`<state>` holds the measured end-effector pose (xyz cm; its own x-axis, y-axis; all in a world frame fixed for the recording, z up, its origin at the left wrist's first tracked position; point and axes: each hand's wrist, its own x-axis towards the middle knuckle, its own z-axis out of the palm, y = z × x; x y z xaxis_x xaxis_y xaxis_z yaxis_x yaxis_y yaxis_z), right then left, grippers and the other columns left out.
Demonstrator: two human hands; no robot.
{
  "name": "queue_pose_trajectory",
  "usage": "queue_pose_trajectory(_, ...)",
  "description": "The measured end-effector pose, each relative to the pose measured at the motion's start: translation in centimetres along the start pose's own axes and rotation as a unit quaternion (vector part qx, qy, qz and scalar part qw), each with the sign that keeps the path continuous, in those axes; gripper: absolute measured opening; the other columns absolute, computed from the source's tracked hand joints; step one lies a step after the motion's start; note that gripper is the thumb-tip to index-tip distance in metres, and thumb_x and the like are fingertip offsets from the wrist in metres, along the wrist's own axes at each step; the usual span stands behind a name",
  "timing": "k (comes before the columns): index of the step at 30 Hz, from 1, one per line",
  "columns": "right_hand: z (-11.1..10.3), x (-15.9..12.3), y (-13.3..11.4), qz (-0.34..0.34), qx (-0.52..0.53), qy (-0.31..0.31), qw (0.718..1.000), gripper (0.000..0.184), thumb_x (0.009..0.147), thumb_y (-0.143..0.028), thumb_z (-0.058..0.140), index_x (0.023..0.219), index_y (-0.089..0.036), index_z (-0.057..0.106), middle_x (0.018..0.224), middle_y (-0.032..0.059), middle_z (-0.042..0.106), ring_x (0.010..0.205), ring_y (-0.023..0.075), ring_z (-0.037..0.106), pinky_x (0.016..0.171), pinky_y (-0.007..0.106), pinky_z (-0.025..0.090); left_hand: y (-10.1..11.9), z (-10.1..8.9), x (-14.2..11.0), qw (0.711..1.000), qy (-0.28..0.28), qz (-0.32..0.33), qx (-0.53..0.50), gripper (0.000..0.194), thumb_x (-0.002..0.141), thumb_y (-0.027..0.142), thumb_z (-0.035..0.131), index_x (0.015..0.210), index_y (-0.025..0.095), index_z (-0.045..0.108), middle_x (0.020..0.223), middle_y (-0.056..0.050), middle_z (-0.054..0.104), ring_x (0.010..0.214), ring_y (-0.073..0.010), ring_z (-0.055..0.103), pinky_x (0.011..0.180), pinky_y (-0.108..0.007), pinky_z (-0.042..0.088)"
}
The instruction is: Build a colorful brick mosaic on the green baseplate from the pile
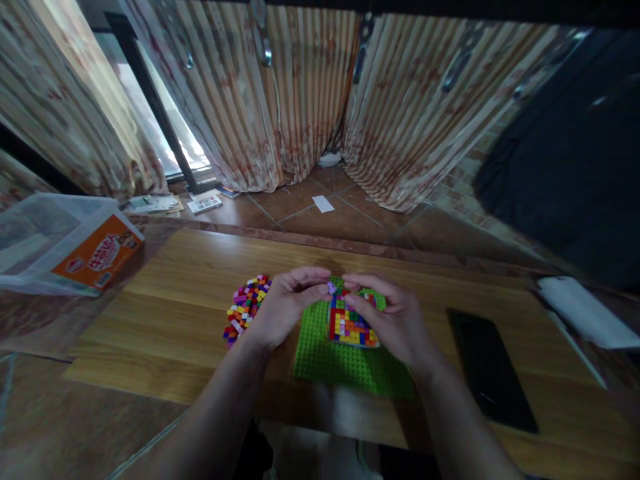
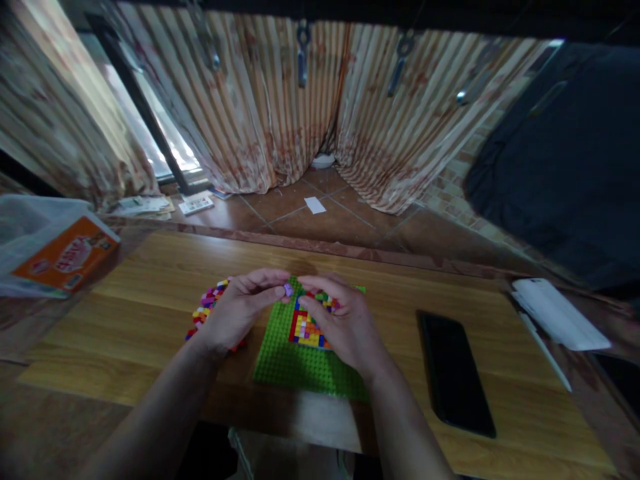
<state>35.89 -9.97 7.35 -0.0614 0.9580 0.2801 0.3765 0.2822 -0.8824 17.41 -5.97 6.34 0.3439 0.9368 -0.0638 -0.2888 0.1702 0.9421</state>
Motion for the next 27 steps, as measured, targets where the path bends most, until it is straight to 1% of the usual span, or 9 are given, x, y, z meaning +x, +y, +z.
queue_pose_trajectory(3, 0.2, 0.0, -0.6, -0.002, 0.007, -0.051, 0.999, 0.025, 0.088, -0.033, 0.065, 0.111, -0.031, 0.072, 0.106, 0.0024, 0.07, 0.101, 0.0184, 0.065, 0.088, 0.033, 0.051, -0.2, 0.6, -0.2, 0.999, -0.042, -0.019, -0.029, 0.034, 0.073, 0.025, 0.078, 0.105, 0.017, 0.07, 0.09, -0.005, 0.075, 0.081, -0.0152, 0.068, 0.082, -0.031, 0.052)
queue_pose_trajectory(5, 0.1, 0.0, -0.8, -0.006, 0.018, -0.063, 0.998, 0.022, 0.088, -0.033, 0.065, 0.108, -0.031, 0.073, 0.103, 0.0024, 0.069, 0.099, 0.0183, 0.065, 0.086, 0.032, 0.051, -0.2, 0.9, -0.4, 0.997, -0.06, -0.025, -0.034, 0.038, 0.074, 0.025, 0.078, 0.11, 0.017, 0.068, 0.089, -0.005, 0.075, 0.079, -0.015, 0.068, 0.081, -0.03, 0.052)
queue_pose_trajectory(9, -1.5, 0.1, -0.2, -0.005, 0.018, -0.029, 0.999, 0.015, 0.082, -0.033, 0.071, 0.096, -0.03, 0.075, 0.096, 0.0015, 0.07, 0.092, 0.0181, 0.065, 0.083, 0.032, 0.052, -0.1, 1.1, -0.4, 0.997, -0.056, -0.03, -0.033, 0.042, 0.073, 0.027, 0.077, 0.113, 0.017, 0.066, 0.091, -0.005, 0.074, 0.077, -0.0133, 0.067, 0.08, -0.029, 0.051)
queue_pose_trajectory(11, -3.1, 0.1, 0.7, 0.021, 0.014, 0.01, 1.0, 0.013, 0.078, -0.033, 0.074, 0.09, -0.028, 0.075, 0.092, 0.0013, 0.071, 0.089, 0.0184, 0.065, 0.083, 0.034, 0.052, 0.0, 1.0, -0.3, 0.999, -0.026, -0.025, -0.01, 0.04, 0.073, 0.029, 0.077, 0.11, 0.016, 0.067, 0.094, -0.005, 0.073, 0.079, -0.0133, 0.066, 0.08, -0.029, 0.051)
queue_pose_trajectory(13, -4.7, 0.0, 1.7, 0.066, 0.005, 0.042, 0.997, 0.016, 0.073, -0.034, 0.078, 0.086, -0.026, 0.074, 0.09, 0.0013, 0.073, 0.086, 0.0187, 0.066, 0.083, 0.035, 0.053, -0.1, 0.6, 0.0, 0.999, 0.027, -0.015, 0.033, 0.035, 0.073, 0.031, 0.076, 0.104, 0.015, 0.07, 0.091, -0.004, 0.072, 0.079, -0.0131, 0.064, 0.08, -0.028, 0.05)
queue_pose_trajectory(16, -6.2, -0.2, 2.7, 0.132, -0.025, 0.008, 0.991, 0.02, 0.07, -0.038, 0.078, 0.083, -0.023, 0.074, 0.086, 0.0017, 0.073, 0.082, 0.0194, 0.066, 0.081, 0.036, 0.053, -0.4, -0.1, 0.4, 0.99, 0.1, -0.016, 0.095, 0.03, 0.07, 0.031, 0.075, 0.095, 0.014, 0.071, 0.082, -0.002, 0.07, 0.075, -0.013, 0.061, 0.076, -0.027, 0.049)
queue_pose_trajectory(18, -6.3, -0.3, 3.0, 0.153, -0.034, -0.027, 0.987, 0.021, 0.071, -0.04, 0.077, 0.082, -0.022, 0.074, 0.084, 0.0019, 0.073, 0.08, 0.0193, 0.066, 0.079, 0.035, 0.052, -0.8, -0.4, 0.6, 0.986, 0.113, -0.026, 0.122, 0.03, 0.07, 0.03, 0.074, 0.095, 0.013, 0.071, 0.08, -0.001, 0.069, 0.075, -0.0136, 0.061, 0.074, -0.027, 0.048)
queue_pose_trajectory(20, -6.0, -0.4, 3.0, 0.159, -0.038, -0.048, 0.985, 0.021, 0.072, -0.04, 0.075, 0.081, -0.021, 0.073, 0.083, 0.0019, 0.072, 0.079, 0.0188, 0.066, 0.078, 0.034, 0.052, -1.1, -0.6, 0.7, 0.983, 0.106, -0.032, 0.146, 0.03, 0.071, 0.031, 0.072, 0.095, 0.013, 0.071, 0.08, -0.001, 0.069, 0.075, -0.0142, 0.061, 0.073, -0.027, 0.047)
queue_pose_trajectory(27, -5.0, -0.2, 3.2, 0.162, -0.028, -0.067, 0.984, 0.021, 0.072, -0.039, 0.075, 0.081, -0.021, 0.073, 0.081, 0.0019, 0.072, 0.075, 0.0177, 0.065, 0.073, 0.032, 0.051, -1.9, -0.8, 0.7, 0.976, 0.056, -0.026, 0.209, 0.029, 0.075, 0.034, 0.068, 0.096, 0.014, 0.072, 0.082, -0.003, 0.07, 0.076, -0.0155, 0.061, 0.072, -0.028, 0.047)
